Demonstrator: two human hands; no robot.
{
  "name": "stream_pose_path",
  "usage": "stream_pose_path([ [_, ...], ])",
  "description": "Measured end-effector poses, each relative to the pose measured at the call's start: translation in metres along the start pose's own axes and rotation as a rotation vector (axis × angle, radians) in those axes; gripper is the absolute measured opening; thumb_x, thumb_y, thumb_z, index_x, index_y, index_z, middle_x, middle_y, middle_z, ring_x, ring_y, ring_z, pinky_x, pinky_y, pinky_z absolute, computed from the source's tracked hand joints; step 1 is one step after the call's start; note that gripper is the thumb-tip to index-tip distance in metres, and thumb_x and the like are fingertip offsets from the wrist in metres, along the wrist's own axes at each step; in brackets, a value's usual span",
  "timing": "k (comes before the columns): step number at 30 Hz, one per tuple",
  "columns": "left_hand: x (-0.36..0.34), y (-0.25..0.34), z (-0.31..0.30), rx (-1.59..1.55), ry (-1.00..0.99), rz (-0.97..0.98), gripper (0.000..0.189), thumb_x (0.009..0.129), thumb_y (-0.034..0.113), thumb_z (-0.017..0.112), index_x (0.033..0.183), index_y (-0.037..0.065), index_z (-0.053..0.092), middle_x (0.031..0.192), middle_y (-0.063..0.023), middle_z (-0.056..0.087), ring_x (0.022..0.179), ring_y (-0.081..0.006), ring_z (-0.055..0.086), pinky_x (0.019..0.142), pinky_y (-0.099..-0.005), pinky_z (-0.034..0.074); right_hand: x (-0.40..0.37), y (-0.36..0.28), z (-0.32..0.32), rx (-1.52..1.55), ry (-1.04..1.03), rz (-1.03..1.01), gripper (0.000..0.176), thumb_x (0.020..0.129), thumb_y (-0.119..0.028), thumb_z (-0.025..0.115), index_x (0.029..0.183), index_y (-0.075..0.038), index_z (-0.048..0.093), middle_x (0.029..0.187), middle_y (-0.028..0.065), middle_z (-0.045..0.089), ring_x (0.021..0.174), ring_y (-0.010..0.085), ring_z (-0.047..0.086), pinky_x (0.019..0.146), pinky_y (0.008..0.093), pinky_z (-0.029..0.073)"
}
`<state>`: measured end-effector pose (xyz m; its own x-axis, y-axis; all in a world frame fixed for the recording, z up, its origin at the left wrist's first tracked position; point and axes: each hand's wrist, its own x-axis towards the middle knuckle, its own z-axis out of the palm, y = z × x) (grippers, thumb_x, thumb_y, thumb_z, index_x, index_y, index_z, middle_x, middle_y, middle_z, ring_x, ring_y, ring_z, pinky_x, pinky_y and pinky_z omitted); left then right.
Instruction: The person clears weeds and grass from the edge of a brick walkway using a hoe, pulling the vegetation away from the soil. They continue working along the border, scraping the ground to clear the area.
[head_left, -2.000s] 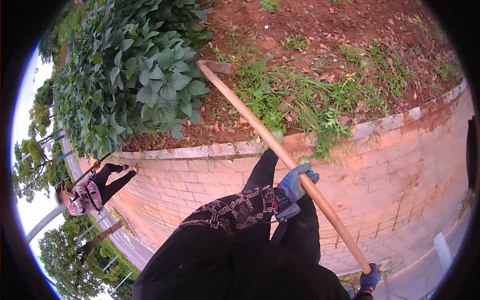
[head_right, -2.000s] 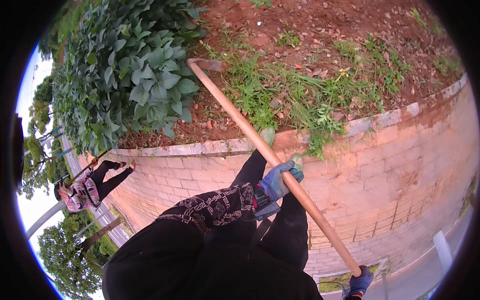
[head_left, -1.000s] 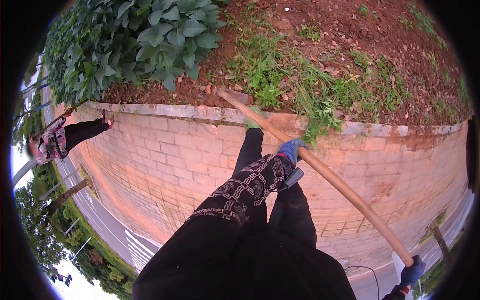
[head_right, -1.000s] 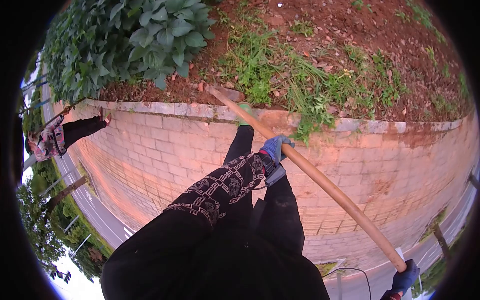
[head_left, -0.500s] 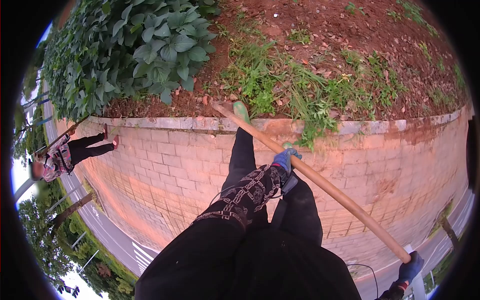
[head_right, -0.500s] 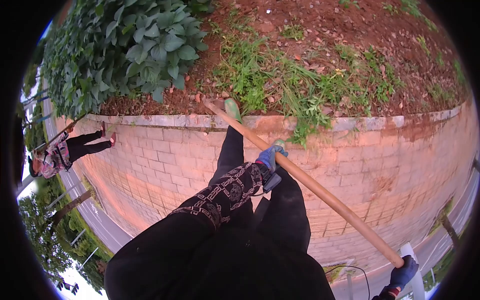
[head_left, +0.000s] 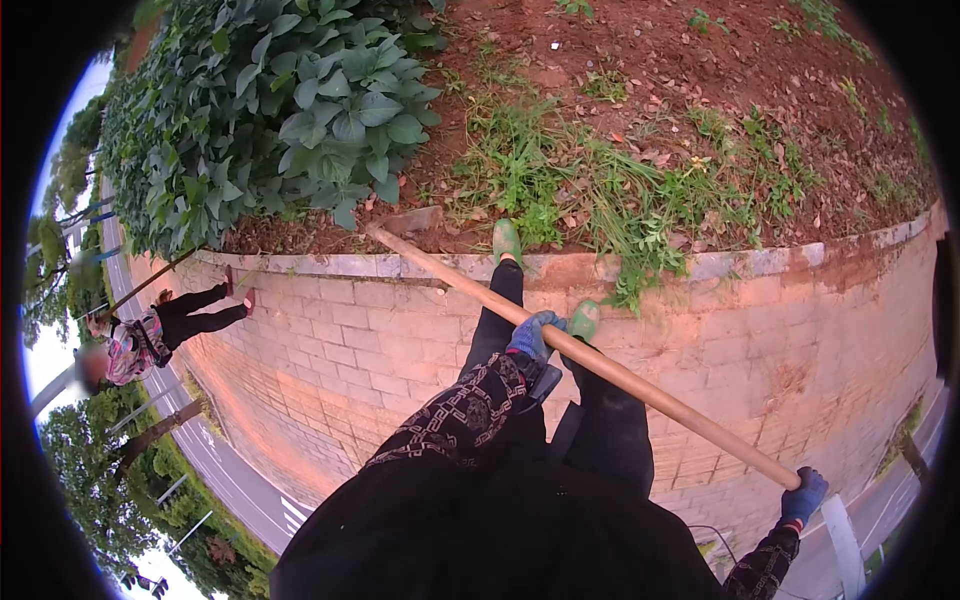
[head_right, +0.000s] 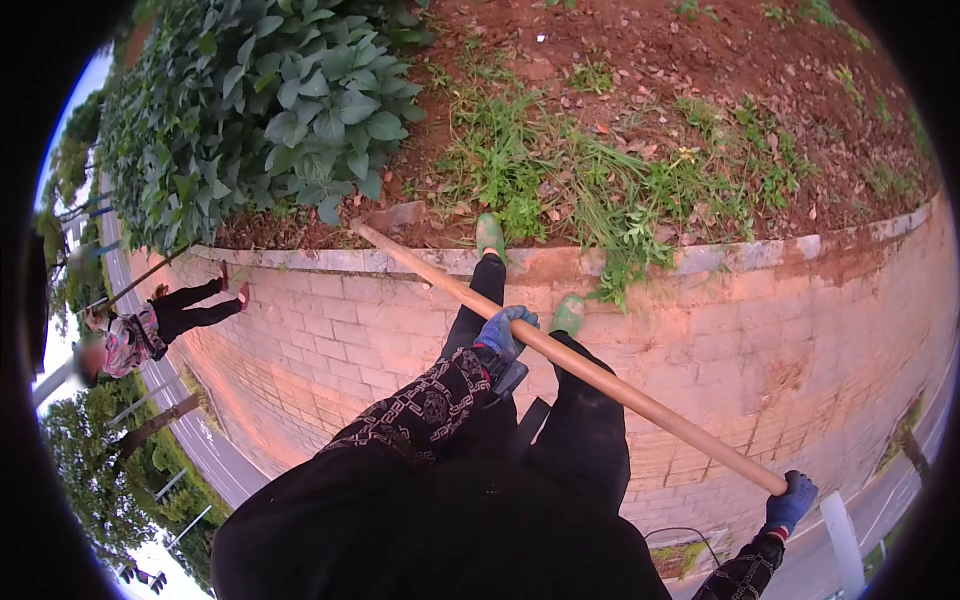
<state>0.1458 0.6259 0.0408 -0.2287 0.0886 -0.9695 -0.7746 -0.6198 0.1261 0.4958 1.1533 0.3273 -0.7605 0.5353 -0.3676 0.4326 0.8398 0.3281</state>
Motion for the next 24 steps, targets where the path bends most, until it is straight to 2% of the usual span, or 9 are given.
stream_pose_path([
  [2,-0.008,0.063,-0.016,0.027,0.033,0.099,0.016,0.086,0.009,0.058,0.099,0.004,0.052,0.087,-0.0124,0.059,0.082,-0.0297,0.06,0.079,-0.0466,0.052,0.028,-0.045,0.024,0.1,-0.087,-0.049,0.02,0.06,-0.007,0.069,0.078,-0.013,0.062,0.072,0.0107,0.06,0.076,0.0337,0.058,0.071,0.0435,0.042],
  [6,-0.023,0.172,-0.055,0.011,0.085,0.267,0.018,0.085,0.014,0.058,0.098,0.003,0.054,0.085,-0.0116,0.06,0.08,-0.0292,0.061,0.077,-0.0425,0.054,0.07,-0.145,0.018,0.246,-0.027,-0.201,0.019,0.062,-0.009,0.07,0.079,-0.013,0.063,0.074,0.0098,0.062,0.076,0.0327,0.06,0.072,0.0434,0.043],
  [9,-0.045,0.202,-0.075,-0.066,0.136,0.306,0.012,0.082,0.01,0.057,0.092,0.005,0.053,0.085,-0.0114,0.061,0.078,-0.03,0.06,0.078,-0.0439,0.052,0.083,-0.172,0.014,0.38,-0.207,-0.33,0.017,0.062,-0.01,0.072,0.077,-0.013,0.064,0.076,0.0095,0.065,0.075,0.0324,0.061,0.077,0.0425,0.045],
  [12,-0.054,0.198,-0.082,-0.153,0.044,0.359,0.011,0.079,0.008,0.058,0.088,0.004,0.053,0.083,-0.0109,0.059,0.076,-0.0298,0.059,0.077,-0.0428,0.052,0.079,-0.17,0.009,0.363,-0.121,-0.358,0.017,0.062,-0.01,0.071,0.077,-0.013,0.065,0.075,0.0099,0.064,0.075,0.0325,0.061,0.076,0.0431,0.044],
  [16,-0.056,0.153,-0.058,-0.212,0.017,0.307,0.007,0.078,0.007,0.057,0.083,0.004,0.052,0.077,-0.0096,0.056,0.071,-0.028,0.057,0.074,-0.0439,0.052,0.067,-0.136,-0.012,0.249,-0.129,-0.263,0.018,0.062,-0.008,0.07,0.078,-0.013,0.064,0.076,0.0106,0.064,0.075,0.0333,0.06,0.074,0.0435,0.044],
  [18,-0.044,0.118,-0.046,-0.239,-0.083,0.17,0.005,0.079,0.005,0.056,0.08,0.004,0.052,0.075,-0.0088,0.055,0.069,-0.0277,0.055,0.075,-0.045,0.052,0.053,-0.097,-0.029,0.168,-0.012,-0.184,0.023,0.062,-0.006,0.069,0.084,-0.011,0.064,0.075,0.0125,0.062,0.075,0.0338,0.059,0.073,0.0437,0.043],
  [20,-0.06,0.084,0.002,-0.26,0.063,0.058,0.005,0.08,0.005,0.056,0.079,0.006,0.052,0.075,-0.0072,0.055,0.068,-0.0261,0.054,0.078,-0.0434,0.051,0.036,-0.049,-0.053,0.096,0.131,-0.126,0.032,0.061,-0.005,0.069,0.093,-0.008,0.063,0.074,0.0139,0.06,0.073,0.0342,0.058,0.071,0.0434,0.043],
  [22,-0.054,0.041,0.022,-0.341,-0.203,-0.094,0.005,0.08,0.004,0.056,0.08,0.007,0.052,0.075,-0.0059,0.055,0.07,-0.0245,0.055,0.081,-0.0414,0.051,0.019,0.005,-0.089,0.136,0.065,0.054,0.022,0.075,-0.002,0.06,0.097,-0.006,0.064,0.083,0.0126,0.063,0.082,0.0294,0.06,0.075,0.0417,0.045],
  [24,-0.072,0.005,0.063,-0.319,-0.312,-0.154,0.006,0.082,0.004,0.057,0.082,0.007,0.052,0.078,-0.0053,0.056,0.076,-0.024,0.058,0.086,-0.0418,0.051,-0.003,0.099,-0.108,0.223,0.265,0.132,0.025,0.081,-0.003,0.052,0.103,-0.004,0.063,0.086,0.0117,0.064,0.086,0.027,0.061,0.074,0.0401,0.047],
])
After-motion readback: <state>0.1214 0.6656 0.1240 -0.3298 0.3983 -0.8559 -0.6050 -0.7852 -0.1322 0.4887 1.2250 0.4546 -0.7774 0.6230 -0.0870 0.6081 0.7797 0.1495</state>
